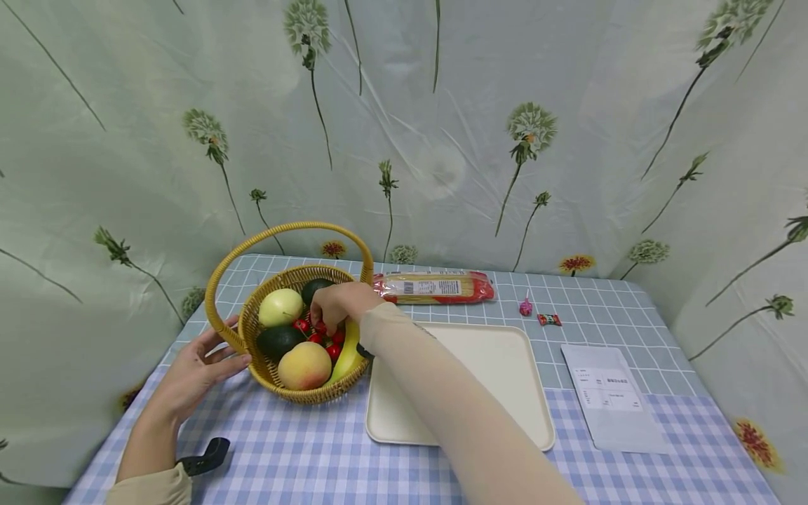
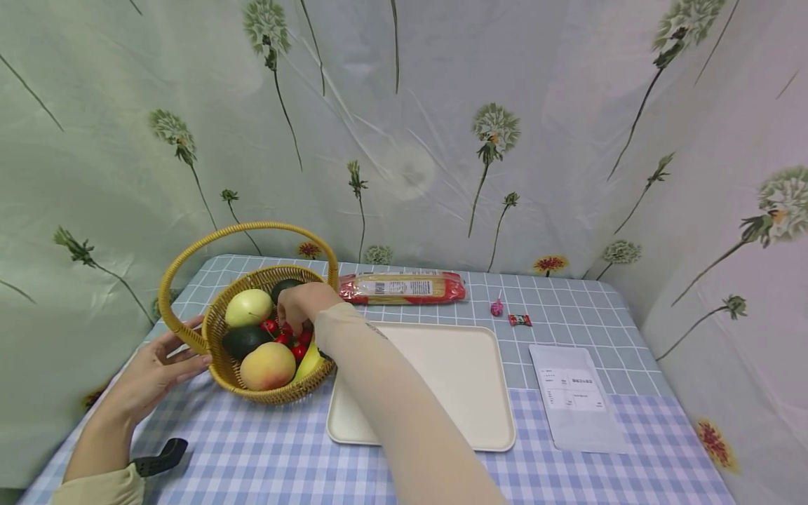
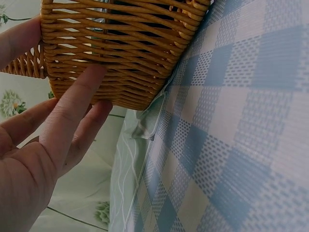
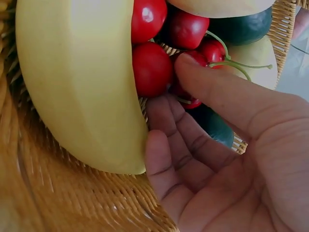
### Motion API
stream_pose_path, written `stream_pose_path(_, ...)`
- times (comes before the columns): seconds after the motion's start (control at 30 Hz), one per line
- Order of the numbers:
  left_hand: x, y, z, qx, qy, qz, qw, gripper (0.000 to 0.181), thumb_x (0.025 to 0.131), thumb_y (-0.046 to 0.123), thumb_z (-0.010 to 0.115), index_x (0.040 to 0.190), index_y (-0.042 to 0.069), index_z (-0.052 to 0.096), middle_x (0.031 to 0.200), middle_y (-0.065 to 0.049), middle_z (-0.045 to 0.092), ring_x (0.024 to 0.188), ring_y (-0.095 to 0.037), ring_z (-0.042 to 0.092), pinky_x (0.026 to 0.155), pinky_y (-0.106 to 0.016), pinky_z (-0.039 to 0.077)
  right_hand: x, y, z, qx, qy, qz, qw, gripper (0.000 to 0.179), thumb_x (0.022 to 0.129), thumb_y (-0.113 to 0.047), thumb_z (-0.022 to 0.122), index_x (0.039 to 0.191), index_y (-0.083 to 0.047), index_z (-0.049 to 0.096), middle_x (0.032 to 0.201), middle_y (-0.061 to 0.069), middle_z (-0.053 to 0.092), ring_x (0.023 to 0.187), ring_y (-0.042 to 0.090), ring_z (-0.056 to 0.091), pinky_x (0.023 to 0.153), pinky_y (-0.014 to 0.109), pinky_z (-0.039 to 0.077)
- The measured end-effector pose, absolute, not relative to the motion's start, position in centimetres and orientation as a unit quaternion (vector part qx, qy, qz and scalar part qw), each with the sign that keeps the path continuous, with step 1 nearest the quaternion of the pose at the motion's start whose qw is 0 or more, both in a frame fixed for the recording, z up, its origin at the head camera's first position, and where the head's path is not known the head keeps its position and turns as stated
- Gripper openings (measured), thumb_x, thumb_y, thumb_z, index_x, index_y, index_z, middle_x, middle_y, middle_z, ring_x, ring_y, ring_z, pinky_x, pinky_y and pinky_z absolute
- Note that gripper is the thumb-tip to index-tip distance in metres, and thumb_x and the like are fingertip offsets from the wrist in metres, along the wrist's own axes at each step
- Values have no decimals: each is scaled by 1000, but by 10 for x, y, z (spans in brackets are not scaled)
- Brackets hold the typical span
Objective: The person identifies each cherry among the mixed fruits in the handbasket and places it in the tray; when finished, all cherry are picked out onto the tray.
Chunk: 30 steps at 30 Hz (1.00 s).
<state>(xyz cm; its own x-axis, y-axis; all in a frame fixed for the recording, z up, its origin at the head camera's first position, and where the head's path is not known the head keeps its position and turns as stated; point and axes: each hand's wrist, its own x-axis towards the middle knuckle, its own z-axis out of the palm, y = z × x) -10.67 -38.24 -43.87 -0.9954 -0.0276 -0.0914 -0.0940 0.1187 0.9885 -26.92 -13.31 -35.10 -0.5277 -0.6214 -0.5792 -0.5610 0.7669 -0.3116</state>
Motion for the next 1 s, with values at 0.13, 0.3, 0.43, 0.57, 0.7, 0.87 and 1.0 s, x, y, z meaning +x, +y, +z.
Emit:
stream_pose_path(0.13,-108,-381,-439,-41,747,663,24,90,97,-3,74,170,1,21,134,23,54,114,13,63,86,-22,64,-272,-129,-355,-357,876,-49,322,18,99,-26,80,115,-25,72,102,-10,63,92,9,56,74,24,50)
stream_pose_path(0.3,-108,-380,-440,-41,744,666,24,89,98,-3,74,170,2,22,134,23,55,114,13,64,86,-22,64,-278,-125,-362,-390,871,-93,282,23,99,-34,80,113,-17,74,105,-5,65,93,10,57,77,22,49)
stream_pose_path(0.43,-107,-381,-440,-39,744,667,18,88,97,-4,74,169,1,23,132,25,57,113,13,64,85,-21,64,-283,-124,-364,-416,861,-131,262,26,100,-34,79,115,-13,75,111,-2,69,95,11,58,79,21,50)
stream_pose_path(0.57,-107,-382,-441,-35,741,670,15,86,97,-5,74,169,2,26,132,26,57,113,13,64,85,-20,64,-286,-121,-363,-432,854,-151,246,25,99,-32,80,116,-14,74,114,-1,71,99,10,62,84,21,52)
stream_pose_path(0.7,-108,-382,-441,-33,737,675,15,86,97,-6,73,169,3,27,132,25,58,113,12,65,85,-21,64,-287,-114,-360,-439,847,-172,244,27,99,-31,81,118,-14,73,111,-1,73,99,10,64,83,20,52)
stream_pose_path(0.87,-108,-382,-441,-34,737,675,14,86,97,-6,73,169,2,26,131,26,59,112,12,65,84,-21,64,-286,-105,-358,-459,833,-195,241,30,103,-34,75,124,-15,67,110,0,67,90,11,62,75,21,49)
stream_pose_path(1.0,-106,-382,-441,-39,744,667,19,88,97,-4,74,169,2,25,131,27,57,112,14,64,85,-21,64,-284,-98,-358,-474,826,-203,230,27,104,-37,73,119,-18,61,103,0,61,80,11,57,69,23,43)
